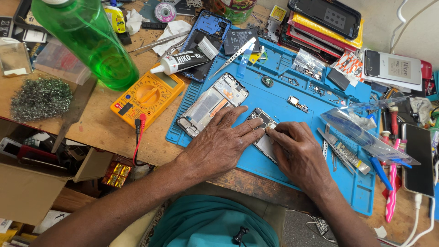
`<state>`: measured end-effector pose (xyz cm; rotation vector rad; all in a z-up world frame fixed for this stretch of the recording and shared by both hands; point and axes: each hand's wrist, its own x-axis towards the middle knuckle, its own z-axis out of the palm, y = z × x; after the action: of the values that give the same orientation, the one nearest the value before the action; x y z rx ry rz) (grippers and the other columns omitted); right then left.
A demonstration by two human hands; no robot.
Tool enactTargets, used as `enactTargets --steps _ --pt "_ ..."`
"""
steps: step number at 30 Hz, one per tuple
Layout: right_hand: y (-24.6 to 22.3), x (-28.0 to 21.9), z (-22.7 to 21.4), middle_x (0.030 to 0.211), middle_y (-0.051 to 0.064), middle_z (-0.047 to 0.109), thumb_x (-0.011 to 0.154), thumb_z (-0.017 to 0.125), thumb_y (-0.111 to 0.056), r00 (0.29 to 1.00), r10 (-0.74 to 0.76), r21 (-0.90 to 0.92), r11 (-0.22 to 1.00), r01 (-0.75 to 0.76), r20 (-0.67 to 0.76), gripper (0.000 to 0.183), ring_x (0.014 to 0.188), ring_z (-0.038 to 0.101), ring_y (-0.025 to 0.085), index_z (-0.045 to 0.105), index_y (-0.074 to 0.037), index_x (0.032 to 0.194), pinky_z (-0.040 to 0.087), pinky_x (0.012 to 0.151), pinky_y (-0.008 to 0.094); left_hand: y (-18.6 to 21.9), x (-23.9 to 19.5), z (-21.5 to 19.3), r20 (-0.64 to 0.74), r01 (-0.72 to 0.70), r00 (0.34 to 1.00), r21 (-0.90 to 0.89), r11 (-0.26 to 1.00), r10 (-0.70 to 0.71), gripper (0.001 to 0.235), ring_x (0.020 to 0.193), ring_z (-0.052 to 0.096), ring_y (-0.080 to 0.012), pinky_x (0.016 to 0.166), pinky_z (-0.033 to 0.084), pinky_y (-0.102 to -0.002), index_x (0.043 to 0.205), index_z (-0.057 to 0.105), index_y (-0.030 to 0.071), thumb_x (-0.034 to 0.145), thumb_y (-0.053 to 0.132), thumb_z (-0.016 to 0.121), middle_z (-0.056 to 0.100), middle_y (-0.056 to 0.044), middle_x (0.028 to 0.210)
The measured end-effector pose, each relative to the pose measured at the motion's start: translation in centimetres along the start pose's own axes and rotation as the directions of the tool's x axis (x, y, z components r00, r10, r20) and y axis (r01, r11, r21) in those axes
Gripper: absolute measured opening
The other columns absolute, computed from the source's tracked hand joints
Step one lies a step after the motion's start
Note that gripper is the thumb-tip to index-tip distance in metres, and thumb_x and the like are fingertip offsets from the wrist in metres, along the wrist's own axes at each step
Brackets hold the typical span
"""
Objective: The person disassembles a smartphone, removes the battery and internal components, and uses tweezers to manipulate small parts on the motherboard. They then reassemble the phone by reconnecting cables and placing components back into the chassis.
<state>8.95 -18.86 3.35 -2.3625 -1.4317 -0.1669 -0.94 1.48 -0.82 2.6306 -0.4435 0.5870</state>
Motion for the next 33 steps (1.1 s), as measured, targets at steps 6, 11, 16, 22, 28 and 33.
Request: enactTargets --steps 6,11,16,22,28,33 --pt "-0.3 0.7 -0.5 0.108 0.013 0.069 0.080 0.073 0.002 0.998 -0.039 -0.067 0.997 0.042 0.048 0.033 0.095 0.064 0.030 0.074 -0.002 0.113 0.056 0.081 0.041 0.1 0.0 0.0 0.007 0.003 1.000 -0.001 1.000 -0.003 0.049 0.140 0.042 -0.0347 0.116 0.031 -0.051 0.136 0.061 0.008 0.088 0.010 0.055 0.054 -0.006 0.144" --pt "0.1 0.9 -2.1 0.112 0.016 0.069 0.083 0.075 -0.009 1.000 -0.009 0.067 0.998 0.011 -0.018 0.033 0.097 0.067 0.032 0.073 -0.002 0.115 0.056 0.084 0.043 0.2 0.0 -0.1 -0.018 0.008 1.000 -0.001 1.000 -0.008 0.046 0.140 0.042 -0.0352 0.117 0.031 -0.051 0.137 0.062 0.011 0.092 0.012 0.055 0.055 -0.005 0.144" --pt "1.6 -0.1 -4.2 0.116 0.010 0.075 0.094 0.068 -0.015 0.931 0.353 0.017 0.934 -0.356 0.092 0.029 0.069 0.065 0.029 0.076 -0.008 0.122 0.057 0.071 0.041 0.3 0.3 0.1 -0.018 0.036 0.999 -0.082 0.996 -0.038 0.036 0.137 0.042 -0.0360 0.113 0.032 -0.052 0.132 0.064 0.013 0.097 0.019 0.058 0.055 -0.007 0.144" --pt "1.5 -2.5 -3.5 0.101 0.012 0.075 0.091 0.070 -0.013 0.947 0.304 -0.005 0.952 -0.305 0.103 0.023 0.084 0.072 0.029 0.077 -0.007 0.112 0.057 0.074 0.041 0.1 0.8 0.2 0.049 0.065 0.997 -0.024 0.998 -0.064 0.033 0.126 0.049 -0.0326 0.103 0.038 -0.049 0.127 0.068 0.016 0.095 0.018 0.059 0.057 -0.009 0.143" --pt "3.2 0.1 -2.5 0.106 0.009 0.075 0.086 0.071 -0.008 0.986 -0.163 -0.093 0.982 0.164 0.023 0.023 0.091 0.072 0.028 0.078 -0.009 0.108 0.059 0.077 0.041 0.3 0.6 0.2 0.021 0.047 0.999 -0.009 0.999 -0.047 0.033 0.125 0.051 -0.0297 0.103 0.038 -0.049 0.129 0.066 0.015 0.097 0.019 0.060 0.057 -0.008 0.140" --pt "5.0 2.8 -1.8 0.107 0.007 0.075 0.081 0.070 -0.009 0.899 -0.388 -0.154 0.894 0.421 0.202 0.030 0.097 0.071 0.026 0.075 -0.009 0.110 0.059 0.080 0.038 0.8 0.2 0.1 0.033 0.064 0.998 -0.032 0.997 -0.063 0.043 0.127 0.050 -0.0298 0.103 0.038 -0.049 0.138 0.062 0.014 0.096 0.017 0.060 0.056 -0.008 0.137"
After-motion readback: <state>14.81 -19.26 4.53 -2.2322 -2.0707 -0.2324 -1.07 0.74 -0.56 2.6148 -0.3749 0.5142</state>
